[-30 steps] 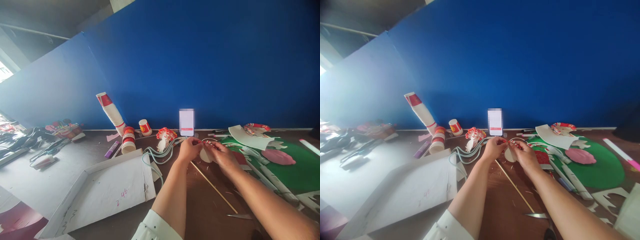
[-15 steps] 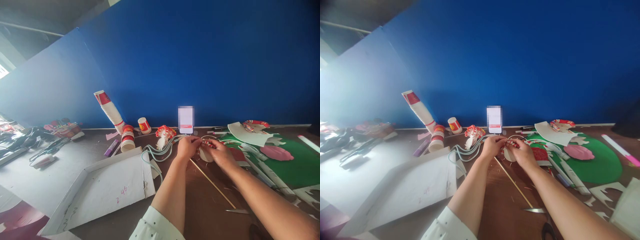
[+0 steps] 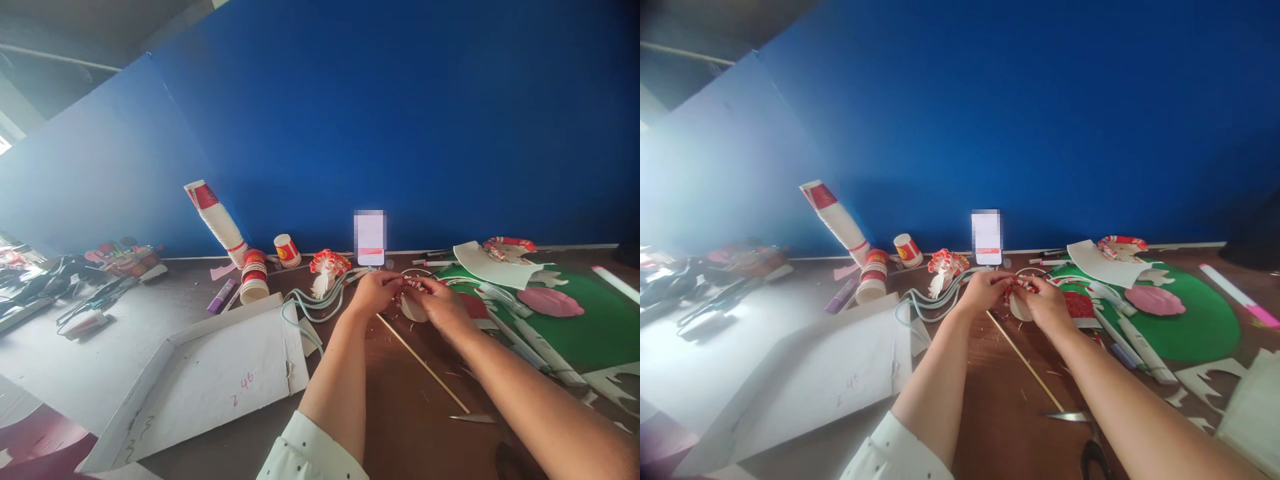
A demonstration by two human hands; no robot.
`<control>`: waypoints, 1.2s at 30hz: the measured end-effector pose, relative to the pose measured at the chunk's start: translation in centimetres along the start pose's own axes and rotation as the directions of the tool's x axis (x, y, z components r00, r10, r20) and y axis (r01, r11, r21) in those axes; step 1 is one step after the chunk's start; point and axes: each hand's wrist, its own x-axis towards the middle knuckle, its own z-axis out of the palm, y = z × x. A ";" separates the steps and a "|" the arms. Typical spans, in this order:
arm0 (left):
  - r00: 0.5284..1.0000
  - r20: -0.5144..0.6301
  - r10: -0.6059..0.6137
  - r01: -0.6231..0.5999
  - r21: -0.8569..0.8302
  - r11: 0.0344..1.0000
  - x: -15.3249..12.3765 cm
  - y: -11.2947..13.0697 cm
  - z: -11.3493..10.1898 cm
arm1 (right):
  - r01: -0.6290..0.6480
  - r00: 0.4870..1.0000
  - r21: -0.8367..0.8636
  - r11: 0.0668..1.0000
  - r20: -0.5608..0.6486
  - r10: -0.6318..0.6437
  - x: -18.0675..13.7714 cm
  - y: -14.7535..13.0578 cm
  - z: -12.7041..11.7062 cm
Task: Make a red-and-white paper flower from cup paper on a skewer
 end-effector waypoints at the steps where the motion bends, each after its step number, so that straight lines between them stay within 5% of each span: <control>1: 1.000 -0.008 -0.015 0.015 -0.006 1.000 0.0 -0.1 0.0 | 0.007 1.000 -0.017 1.000 -0.004 -0.007 0.0 -0.1 0.0; 10: 0.988 -0.146 -0.041 0.069 0.190 0.979 -0.4 0.8 -0.2 | 0.081 0.996 -0.082 0.993 -0.023 -0.083 -0.3 -0.6 -0.1; 24: 0.987 -0.138 0.081 -0.006 0.472 0.882 -0.8 1.3 -0.2 | 0.058 0.998 -0.178 0.982 0.009 -0.057 -0.2 -0.3 0.0; 36: 0.976 -0.126 0.176 -0.091 0.499 0.862 -0.8 0.9 -0.1 | 0.076 0.997 -0.240 0.968 0.024 -0.072 0.0 -0.1 0.0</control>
